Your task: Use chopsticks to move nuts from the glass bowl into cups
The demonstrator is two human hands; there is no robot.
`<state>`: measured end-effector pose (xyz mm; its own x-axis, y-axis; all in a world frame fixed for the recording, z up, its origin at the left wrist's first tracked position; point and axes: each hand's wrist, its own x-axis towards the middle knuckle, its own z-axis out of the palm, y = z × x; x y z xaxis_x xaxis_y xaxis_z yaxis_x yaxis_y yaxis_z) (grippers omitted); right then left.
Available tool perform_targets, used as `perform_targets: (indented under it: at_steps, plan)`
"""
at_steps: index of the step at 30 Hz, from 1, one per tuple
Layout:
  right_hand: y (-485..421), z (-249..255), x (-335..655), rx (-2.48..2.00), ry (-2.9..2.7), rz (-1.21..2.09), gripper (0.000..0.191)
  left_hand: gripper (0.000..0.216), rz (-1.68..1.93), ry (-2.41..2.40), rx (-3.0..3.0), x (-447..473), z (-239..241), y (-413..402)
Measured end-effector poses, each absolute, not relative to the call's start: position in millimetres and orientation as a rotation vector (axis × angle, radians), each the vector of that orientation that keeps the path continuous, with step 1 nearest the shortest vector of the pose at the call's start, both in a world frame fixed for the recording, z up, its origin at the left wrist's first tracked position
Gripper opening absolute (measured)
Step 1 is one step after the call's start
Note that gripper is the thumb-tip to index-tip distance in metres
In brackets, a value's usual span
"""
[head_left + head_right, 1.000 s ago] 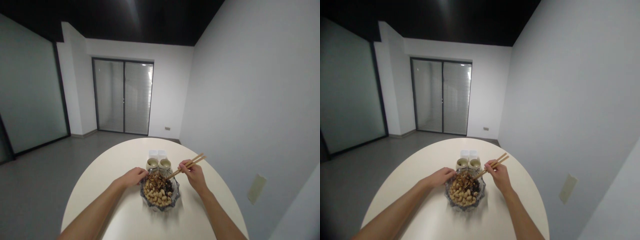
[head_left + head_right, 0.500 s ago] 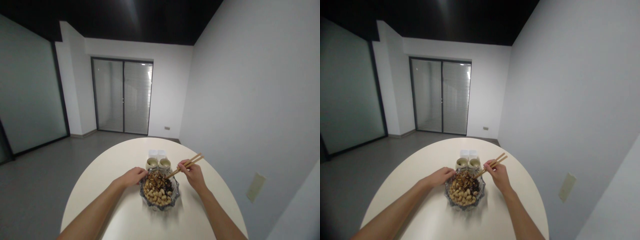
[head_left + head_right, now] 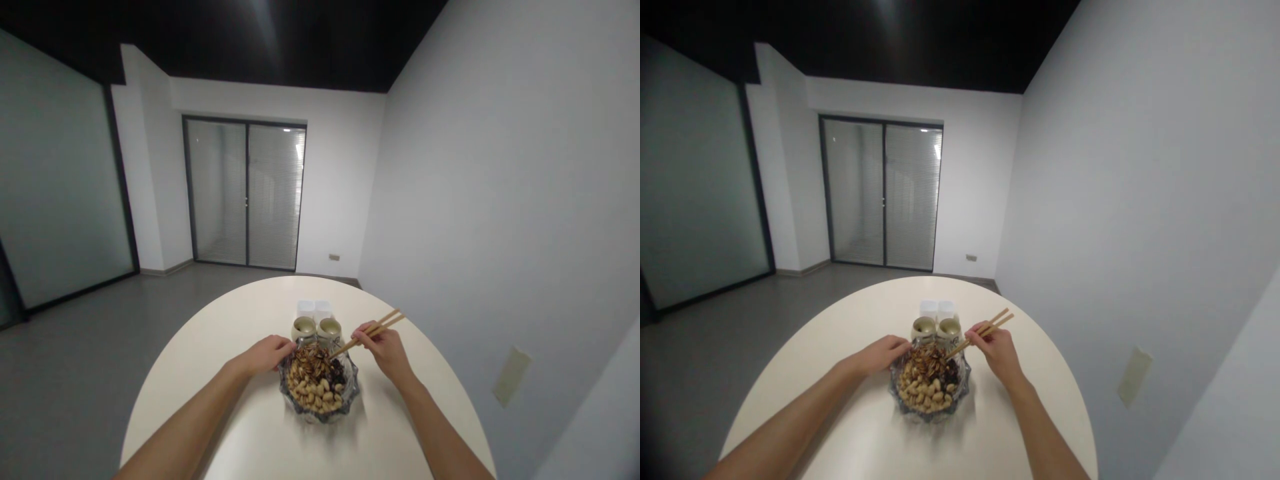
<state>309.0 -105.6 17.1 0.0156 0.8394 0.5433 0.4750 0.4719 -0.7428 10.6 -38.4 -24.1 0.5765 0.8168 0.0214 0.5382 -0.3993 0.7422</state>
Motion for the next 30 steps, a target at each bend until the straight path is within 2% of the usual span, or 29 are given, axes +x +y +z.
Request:
perform_targets:
  at_steps: [6,10,24,30]
  plan:
    - [-112,22,317,-1.193,-1.749,0.406,0.029,0.062,0.51,1.079,2.114,10,-26,-36]
    - [-117,25,318,-1.194,-1.91,0.416,0.038,0.062,0.51,1.078,2.111,9,-28,-35]
    - [-115,21,318,-1.151,-1.734,0.585,0.043,0.065,0.507,1.085,2.101,10,-33,-34]
    - [-108,13,308,-1.116,-1.615,0.39,0.044,0.064,0.504,1.085,2.141,10,-32,-32]
